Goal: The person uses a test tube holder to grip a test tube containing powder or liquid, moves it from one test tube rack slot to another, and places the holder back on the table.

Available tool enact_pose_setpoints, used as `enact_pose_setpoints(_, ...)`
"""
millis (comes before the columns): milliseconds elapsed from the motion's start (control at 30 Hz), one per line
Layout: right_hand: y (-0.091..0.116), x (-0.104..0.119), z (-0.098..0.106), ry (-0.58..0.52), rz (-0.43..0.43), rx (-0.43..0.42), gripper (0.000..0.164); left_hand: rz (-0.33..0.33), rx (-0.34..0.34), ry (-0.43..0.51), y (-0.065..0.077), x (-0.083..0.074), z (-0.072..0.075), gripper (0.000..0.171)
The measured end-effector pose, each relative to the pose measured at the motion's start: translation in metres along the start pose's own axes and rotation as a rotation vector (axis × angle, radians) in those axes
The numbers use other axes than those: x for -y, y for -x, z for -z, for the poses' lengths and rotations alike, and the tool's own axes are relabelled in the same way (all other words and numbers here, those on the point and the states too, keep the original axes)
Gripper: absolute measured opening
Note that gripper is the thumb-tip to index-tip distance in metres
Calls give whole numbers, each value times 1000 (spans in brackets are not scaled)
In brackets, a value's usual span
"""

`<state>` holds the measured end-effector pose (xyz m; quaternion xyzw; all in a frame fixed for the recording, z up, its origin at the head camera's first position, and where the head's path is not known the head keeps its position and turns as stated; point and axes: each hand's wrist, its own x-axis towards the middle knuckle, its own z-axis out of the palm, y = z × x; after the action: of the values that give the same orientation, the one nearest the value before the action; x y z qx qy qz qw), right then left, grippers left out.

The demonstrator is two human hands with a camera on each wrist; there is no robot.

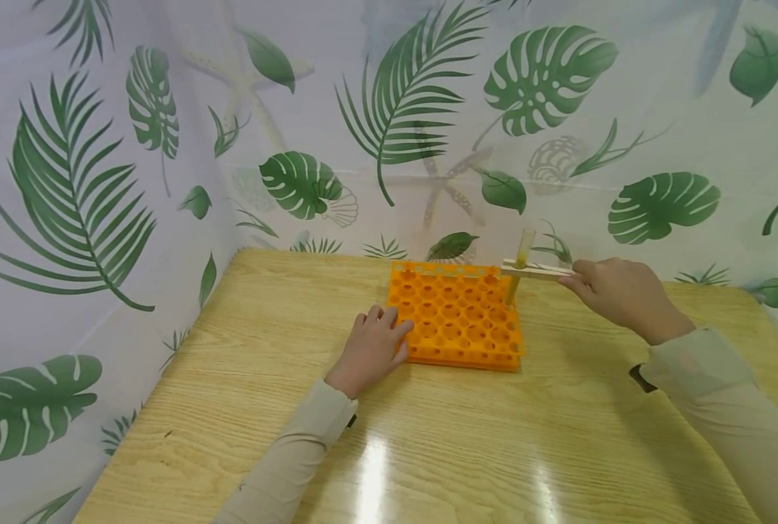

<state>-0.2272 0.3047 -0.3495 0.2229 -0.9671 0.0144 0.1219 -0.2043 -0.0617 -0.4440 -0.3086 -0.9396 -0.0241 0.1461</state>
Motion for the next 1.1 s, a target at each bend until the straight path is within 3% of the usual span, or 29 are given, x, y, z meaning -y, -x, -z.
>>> enact_pose_setpoints(500, 4, -1, -8, -15, -9, 39, 32, 0, 25, -16, 1, 0, 1, 15)
enact_pose_setpoints(767, 4, -3, -11, -23, -30, 100, 31, -3, 9, -12, 1, 0, 2, 14)
enact_pose_setpoints(1100, 5, -1, -15, -21, -24, 97, 31, 5, 30, 0, 0, 0, 3, 16)
